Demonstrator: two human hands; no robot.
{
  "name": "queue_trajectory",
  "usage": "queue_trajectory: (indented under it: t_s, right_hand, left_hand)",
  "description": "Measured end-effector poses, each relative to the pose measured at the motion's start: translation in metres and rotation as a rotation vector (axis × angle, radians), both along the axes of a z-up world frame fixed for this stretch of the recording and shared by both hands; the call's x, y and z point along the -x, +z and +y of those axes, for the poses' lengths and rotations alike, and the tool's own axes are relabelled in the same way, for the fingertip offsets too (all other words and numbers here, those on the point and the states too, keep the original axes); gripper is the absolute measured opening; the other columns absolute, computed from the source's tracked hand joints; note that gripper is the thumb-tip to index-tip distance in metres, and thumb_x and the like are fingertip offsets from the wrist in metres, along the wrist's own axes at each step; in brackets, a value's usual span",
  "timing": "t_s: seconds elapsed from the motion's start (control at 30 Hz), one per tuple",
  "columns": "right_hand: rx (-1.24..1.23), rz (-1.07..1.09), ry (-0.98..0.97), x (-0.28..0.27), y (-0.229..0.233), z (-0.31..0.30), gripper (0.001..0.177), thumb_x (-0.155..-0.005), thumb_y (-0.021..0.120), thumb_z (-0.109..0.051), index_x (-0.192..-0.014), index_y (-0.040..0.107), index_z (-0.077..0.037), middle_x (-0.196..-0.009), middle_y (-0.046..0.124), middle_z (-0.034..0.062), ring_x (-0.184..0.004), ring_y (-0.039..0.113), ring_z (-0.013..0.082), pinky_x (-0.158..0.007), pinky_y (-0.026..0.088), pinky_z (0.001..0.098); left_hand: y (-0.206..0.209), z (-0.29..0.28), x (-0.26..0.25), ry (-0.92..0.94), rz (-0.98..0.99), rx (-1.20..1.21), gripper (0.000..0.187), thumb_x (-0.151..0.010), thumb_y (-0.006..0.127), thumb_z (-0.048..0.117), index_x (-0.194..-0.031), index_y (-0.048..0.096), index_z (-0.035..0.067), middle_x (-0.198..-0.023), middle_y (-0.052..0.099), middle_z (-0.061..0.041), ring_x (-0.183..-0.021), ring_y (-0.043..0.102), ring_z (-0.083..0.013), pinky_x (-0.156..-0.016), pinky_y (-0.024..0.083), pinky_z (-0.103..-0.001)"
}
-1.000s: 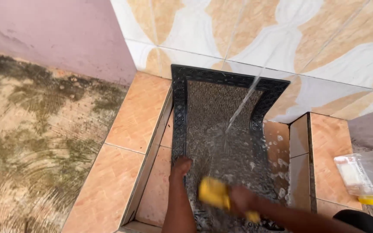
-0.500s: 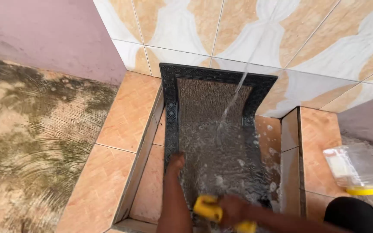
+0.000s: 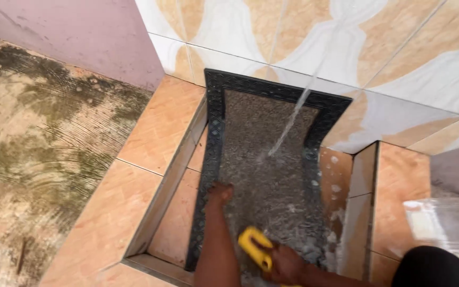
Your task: Washing and scrubbing a floor mat with water and a brush.
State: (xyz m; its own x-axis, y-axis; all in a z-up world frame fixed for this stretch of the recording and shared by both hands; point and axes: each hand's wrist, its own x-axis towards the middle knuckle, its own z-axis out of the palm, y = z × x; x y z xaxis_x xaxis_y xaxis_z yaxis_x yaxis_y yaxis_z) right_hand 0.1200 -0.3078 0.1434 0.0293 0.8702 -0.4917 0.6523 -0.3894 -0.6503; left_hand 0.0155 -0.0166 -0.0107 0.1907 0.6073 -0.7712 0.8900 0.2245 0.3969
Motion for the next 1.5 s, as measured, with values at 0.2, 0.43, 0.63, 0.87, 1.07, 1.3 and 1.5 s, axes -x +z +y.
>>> queue_trajectory:
  t_s: [0.2,0.43,0.63,0.87,1.07,1.3,1.5]
  right_hand:
    - [-0.311,-0.201,0.272,-0.113,-0.07,0.08,0.069,-0.091,0.071,-0.063,-0.129,0.062,-0.005,-0.113,0.07,0.023,-0.088,0.07,0.0341,-0.078,0.057,0.0512]
    - [-0.084,-0.731,-0.063,-0.076,-0.124,0.058,0.061,-0.093,0.07,-0.072,-0.116,0.07,-0.015,-0.097,0.069,0.0169,-0.078,0.066,0.0239,-0.065,0.056,0.0418]
    - [-0.056,-0.654,0.034,-0.027,-0.089,-0.056,0.064,-0.094,0.067,-0.072,-0.119,0.07,-0.013,-0.093,0.072,0.0149,-0.078,0.071,0.0267,-0.069,0.058,0.0443]
    - [-0.288,-0.526,-0.212,-0.159,-0.072,0.138,0.095,-0.084,0.073,-0.057,-0.159,0.029,-0.02,-0.088,0.072,0.0232,-0.075,0.069,0.0373,-0.066,0.058,0.0504]
    - [-0.298,-0.598,-0.228,-0.065,-0.094,0.022,0.097,-0.083,0.074,-0.054,-0.159,0.023,-0.023,-0.082,0.069,0.0209,-0.065,0.066,0.0326,-0.058,0.057,0.0475]
    - [0.076,-0.459,-0.176,-0.053,-0.024,-0.035,0.101,-0.086,0.067,-0.063,-0.164,0.016,-0.025,-0.074,0.071,0.0131,-0.058,0.065,0.0254,-0.055,0.058,0.0447]
    - [-0.221,-0.531,-0.332,-0.166,-0.066,0.086,0.112,-0.08,0.072,-0.065,-0.165,0.017,-0.018,-0.089,0.072,0.0266,-0.076,0.07,0.0446,-0.071,0.058,0.0526]
  left_hand:
    - [0.031,-0.019,0.022,-0.064,-0.075,-0.017,0.099,-0.099,0.051,0.058,-0.164,0.001,0.003,-0.173,-0.002,-0.02,-0.158,0.001,-0.0459,-0.126,0.018,-0.058]
    - [0.11,-0.039,0.02,-0.096,-0.101,0.016,0.078,-0.098,0.057,0.05,-0.165,0.024,0.026,-0.174,0.006,-0.012,-0.16,0.002,-0.0389,-0.128,0.02,-0.056]
    - [-0.014,-0.015,-0.015,-0.286,-0.15,-0.009,0.072,-0.092,0.06,0.04,-0.161,0.037,0.034,-0.16,0.046,-0.016,-0.151,0.032,-0.0403,-0.124,0.027,-0.055]
    - [0.081,-0.06,-0.006,-0.439,-0.024,-0.002,0.071,-0.096,0.054,0.034,-0.163,0.032,0.036,-0.168,0.02,-0.012,-0.155,0.012,-0.0431,-0.126,0.018,-0.059]
    - [0.196,-0.081,-0.039,-0.486,0.177,0.161,0.077,-0.1,0.055,0.049,-0.166,0.017,0.036,-0.168,-0.01,-0.021,-0.154,-0.008,-0.0497,-0.122,0.009,-0.07]
    - [0.108,-0.09,-0.057,-0.544,0.318,0.045,0.074,-0.104,0.057,0.042,-0.166,0.018,0.033,-0.17,-0.029,-0.026,-0.154,-0.022,-0.0499,-0.119,0.003,-0.073]
    - [0.163,-0.118,-0.035,-0.639,0.072,0.041,0.085,-0.096,0.044,0.012,-0.163,0.015,0.055,-0.17,-0.031,-0.005,-0.157,-0.026,-0.0361,-0.123,0.003,-0.073]
